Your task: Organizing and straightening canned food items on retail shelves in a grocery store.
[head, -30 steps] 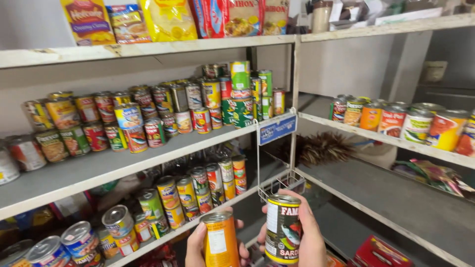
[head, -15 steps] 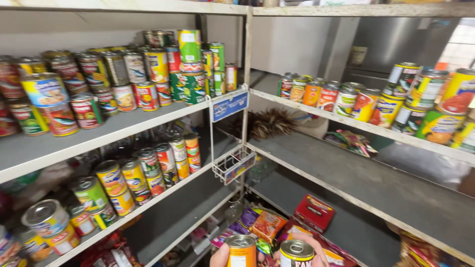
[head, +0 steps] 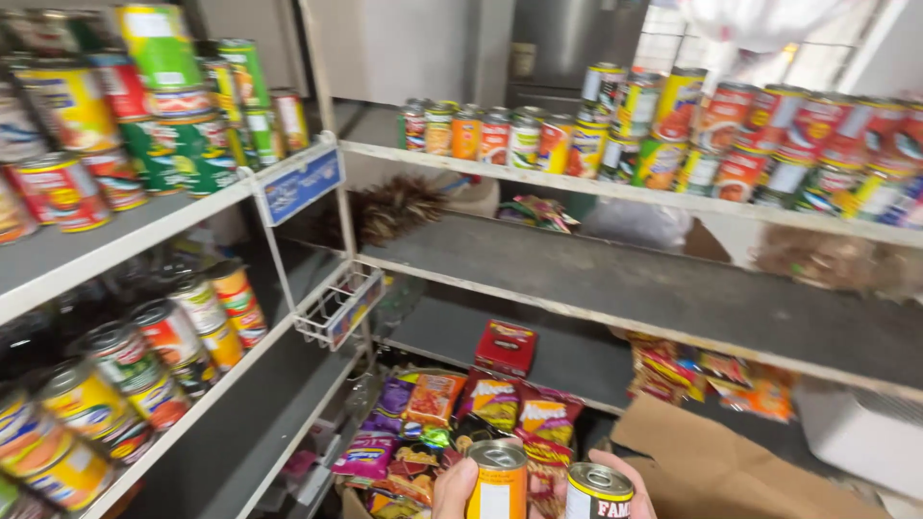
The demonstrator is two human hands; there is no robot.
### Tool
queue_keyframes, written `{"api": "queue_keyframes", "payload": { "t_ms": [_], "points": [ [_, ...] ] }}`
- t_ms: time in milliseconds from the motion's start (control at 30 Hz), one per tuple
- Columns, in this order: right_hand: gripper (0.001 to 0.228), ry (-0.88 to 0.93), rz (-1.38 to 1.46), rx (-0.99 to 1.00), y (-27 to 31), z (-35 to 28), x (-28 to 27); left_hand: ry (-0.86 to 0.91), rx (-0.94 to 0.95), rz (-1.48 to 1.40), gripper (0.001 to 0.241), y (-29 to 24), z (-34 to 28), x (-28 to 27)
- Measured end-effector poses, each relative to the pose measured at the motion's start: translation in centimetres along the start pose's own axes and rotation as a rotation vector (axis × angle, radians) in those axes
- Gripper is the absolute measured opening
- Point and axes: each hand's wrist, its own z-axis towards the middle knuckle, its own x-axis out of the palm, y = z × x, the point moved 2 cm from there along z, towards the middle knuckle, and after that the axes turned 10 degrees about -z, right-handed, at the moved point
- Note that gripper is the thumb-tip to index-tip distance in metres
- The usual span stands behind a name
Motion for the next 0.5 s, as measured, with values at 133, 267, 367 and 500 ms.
{"api": "queue_keyframes", "payload": {
  "t_ms": [133,267,367,500],
  "points": [
    [0.084,-0.121,-0.093,-0.039,1.5,-5.3,-0.8,0.009,-0.091,0.063,0.061,0.0,-0.8,3.4],
    [0.078,-0.242,-0.211,-0.074,2.6,-9.5,-0.7,-0.093,-0.315,-0.147,0.065,0.6,-1.6,6.1],
    [0.075,-0.336,-0.294,-0.086,3.6,-13.3,-0.5,0.0,-0.425,-0.179,0.067,2.3,-2.0,5.7],
    [0.071,-0.468,-0.403,-0.103,4.9,-18.1,-0.2,0.196,-0.499,-0.199,0.067,5.8,-2.5,6.0]
  ]
}}
